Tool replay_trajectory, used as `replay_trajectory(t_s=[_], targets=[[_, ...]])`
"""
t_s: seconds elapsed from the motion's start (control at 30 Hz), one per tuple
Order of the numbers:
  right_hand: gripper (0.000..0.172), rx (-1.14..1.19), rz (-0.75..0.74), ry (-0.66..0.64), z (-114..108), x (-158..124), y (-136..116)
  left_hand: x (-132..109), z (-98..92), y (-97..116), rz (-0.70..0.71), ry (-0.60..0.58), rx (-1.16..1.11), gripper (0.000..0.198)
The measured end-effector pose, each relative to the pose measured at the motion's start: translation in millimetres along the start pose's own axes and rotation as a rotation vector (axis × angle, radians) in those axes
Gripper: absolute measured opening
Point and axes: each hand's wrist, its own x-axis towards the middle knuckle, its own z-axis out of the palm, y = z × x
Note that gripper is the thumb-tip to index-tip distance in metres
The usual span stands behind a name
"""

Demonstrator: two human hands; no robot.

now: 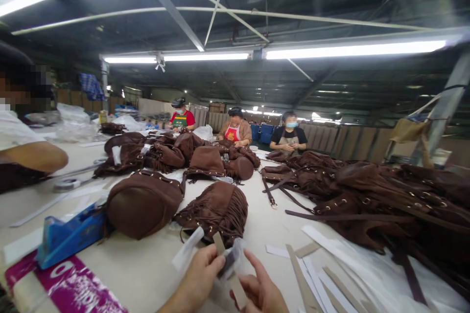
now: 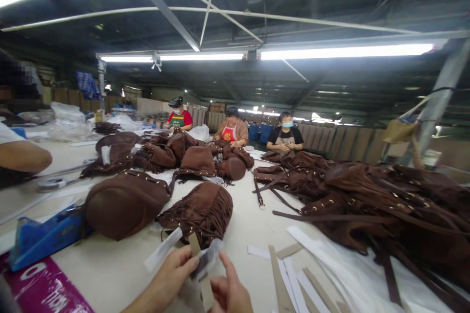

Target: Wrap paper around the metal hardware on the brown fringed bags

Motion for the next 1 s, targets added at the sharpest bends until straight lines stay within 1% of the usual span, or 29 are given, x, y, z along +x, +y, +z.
replay_trajectory(t_s=[0.1, 0.13, 0.17, 0.23, 0.3, 0.37, 0.43, 0.5, 0.53, 0.6, 0.73, 0.8, 0.9, 1.0], targets=[[0.037, -0.529, -0.328, -0.006, -9, 5, -4, 2, 0.6, 2, -0.017, -0.037, -0.034, 0.028], [0.025, -0.646, -0.414, -0.024, -9, 8, -7, 2, 0.9, 2, -0.020, -0.050, -0.044, 0.026], [0.017, -0.727, -0.479, -0.043, -9, 11, -10, 3, 1.0, 2, -0.023, -0.059, -0.052, 0.024], [0.015, -0.808, -0.549, -0.075, -7, 17, -16, 3, 0.4, 1, -0.034, -0.077, -0.071, 0.024], [0.015, -0.858, -0.595, -0.070, -6, 24, -21, 3, -1.0, 0, -0.024, -0.099, -0.090, 0.026], [0.011, -0.913, -0.644, -0.081, -7, 30, -24, 3, -3.2, 1, 0.019, -0.088, -0.008, 0.023], [0.009, -0.905, -0.641, -0.145, -8, 36, -25, 2, -5.5, 2, 0.078, -0.046, 0.172, 0.021], [0.011, -0.818, -0.563, -0.217, -7, 40, -25, 1, -7.1, 1, 0.110, -0.026, 0.311, 0.022], [0.012, -0.766, -0.515, -0.235, -6, 42, -24, 0, -7.5, 0, 0.112, -0.032, 0.330, 0.022], [0.013, -0.675, -0.439, -0.218, -3, 44, -21, 0, -7.6, -2, 0.101, -0.039, 0.319, 0.023], [0.013, -0.558, -0.364, -0.156, 1, 45, -17, 0, -7.5, 1, 0.091, -0.031, 0.272, 0.028], [0.016, -0.515, -0.319, -0.127, 1, 44, -15, -1, -7.9, 5, 0.091, -0.037, 0.238, 0.029], [0.021, -0.434, -0.259, -0.107, 1, 44, -13, -3, -7.5, 5, 0.077, -0.038, 0.210, 0.022], [0.020, -0.392, -0.248, -0.118, 2, 43, -10, -3, -4.7, -2, 0.050, -0.007, 0.172, 0.020]])
